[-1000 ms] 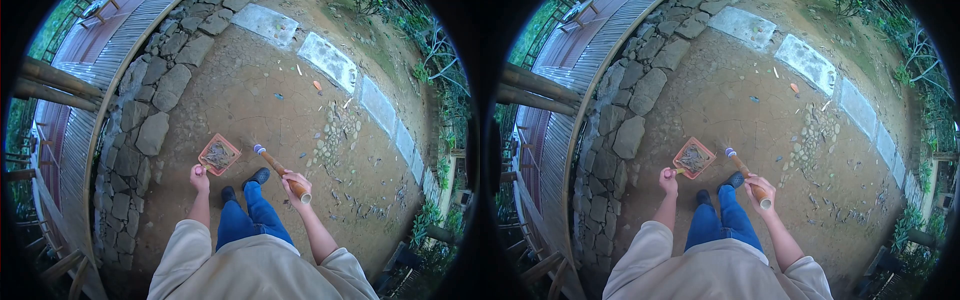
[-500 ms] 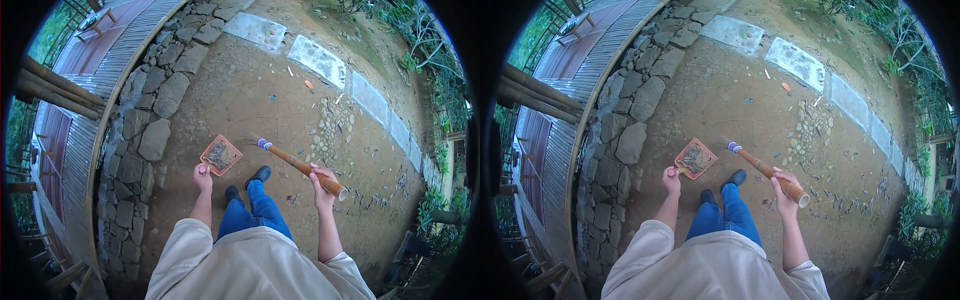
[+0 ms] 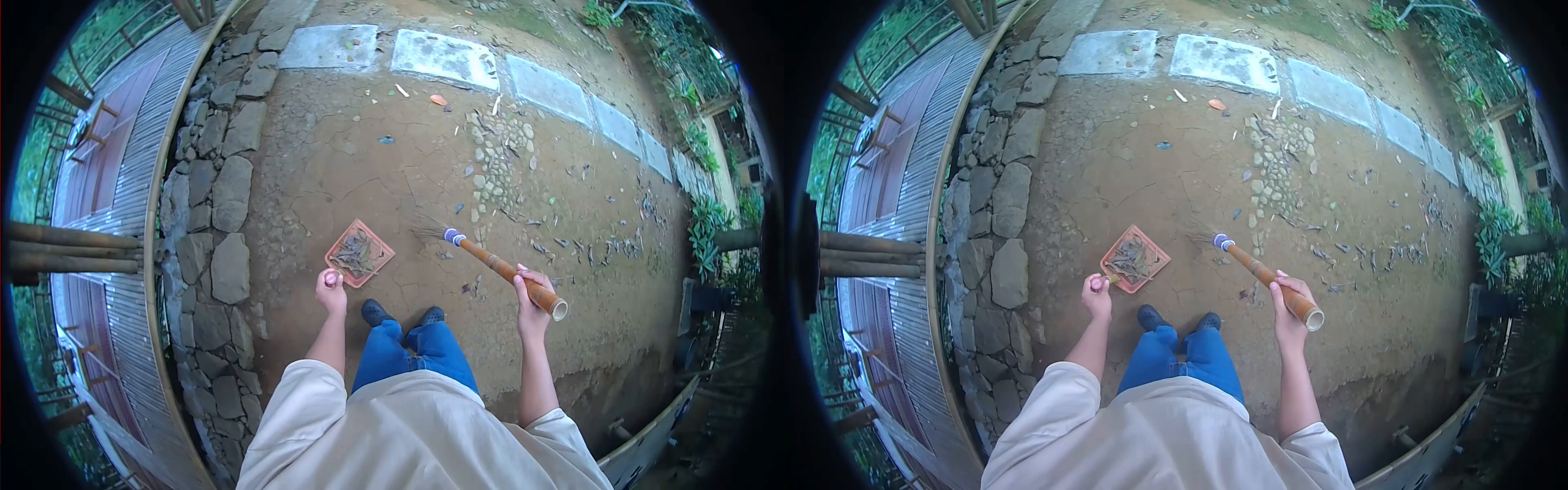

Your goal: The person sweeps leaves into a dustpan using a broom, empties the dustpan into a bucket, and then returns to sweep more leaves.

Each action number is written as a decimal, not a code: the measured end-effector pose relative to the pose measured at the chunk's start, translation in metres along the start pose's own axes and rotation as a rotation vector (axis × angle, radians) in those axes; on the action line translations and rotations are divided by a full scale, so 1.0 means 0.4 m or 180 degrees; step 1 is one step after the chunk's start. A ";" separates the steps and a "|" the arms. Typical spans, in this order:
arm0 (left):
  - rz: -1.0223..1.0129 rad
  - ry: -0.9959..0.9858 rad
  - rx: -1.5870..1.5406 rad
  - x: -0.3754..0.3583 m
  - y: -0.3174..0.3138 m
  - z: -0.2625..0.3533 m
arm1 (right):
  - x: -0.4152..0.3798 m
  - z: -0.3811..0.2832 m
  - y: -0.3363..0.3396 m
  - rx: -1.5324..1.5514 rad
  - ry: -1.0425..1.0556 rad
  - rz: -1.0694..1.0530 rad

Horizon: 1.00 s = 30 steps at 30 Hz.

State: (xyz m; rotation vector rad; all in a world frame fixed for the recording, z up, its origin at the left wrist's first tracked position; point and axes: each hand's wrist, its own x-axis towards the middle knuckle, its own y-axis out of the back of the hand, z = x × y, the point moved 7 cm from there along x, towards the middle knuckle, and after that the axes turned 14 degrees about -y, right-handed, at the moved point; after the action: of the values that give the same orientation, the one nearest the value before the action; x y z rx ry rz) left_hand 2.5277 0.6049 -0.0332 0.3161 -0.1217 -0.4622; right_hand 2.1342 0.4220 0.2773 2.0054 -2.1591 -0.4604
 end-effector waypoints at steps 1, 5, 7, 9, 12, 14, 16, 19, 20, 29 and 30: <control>-0.0096 -0.0031 0.0026 -0.006 -0.022 0.005 | -0.003 0.021 0.028 -0.0033 -0.0010 0.0124; -0.0463 -0.0123 0.0131 -0.053 -0.115 0.033 | -0.013 0.103 0.131 -0.0288 0.0025 0.0506; -0.0658 -0.0175 0.0220 -0.079 -0.158 0.051 | -0.018 0.142 0.170 -0.0429 0.0104 0.0627; -0.0903 0.0036 0.0158 -0.114 -0.203 0.054 | -0.025 0.172 0.196 -0.0609 0.0243 0.0677; -0.1136 0.0108 0.0146 -0.152 -0.271 0.062 | -0.036 0.223 0.211 -0.0797 0.0386 0.0636; -0.1236 0.0129 0.0233 -0.192 -0.285 0.053 | -0.059 0.261 0.211 -0.0755 0.0426 0.0540; -0.1313 0.0134 0.0318 -0.216 -0.308 0.061 | -0.086 0.293 0.211 -0.0705 0.0375 0.0398; -0.1237 -0.0047 0.0428 -0.249 -0.326 0.032 | -0.128 0.314 0.222 -0.0589 0.0151 0.0281; -0.1226 -0.0016 0.0314 -0.258 -0.335 0.015 | -0.141 0.312 0.236 -0.0535 0.0110 0.0216; -0.1291 -0.0173 0.0210 -0.333 -0.347 0.061 | -0.239 0.245 0.453 0.0083 -0.0240 0.0501; -0.1304 -0.0197 0.0204 -0.341 -0.348 0.067 | -0.249 0.250 0.478 0.0116 -0.0299 0.0599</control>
State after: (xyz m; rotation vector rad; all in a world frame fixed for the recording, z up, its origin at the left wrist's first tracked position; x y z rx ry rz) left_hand 2.3430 0.5418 -0.0593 0.3916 -0.1325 -0.8754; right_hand 1.9305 0.5427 0.2553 1.8084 -2.4004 -0.4997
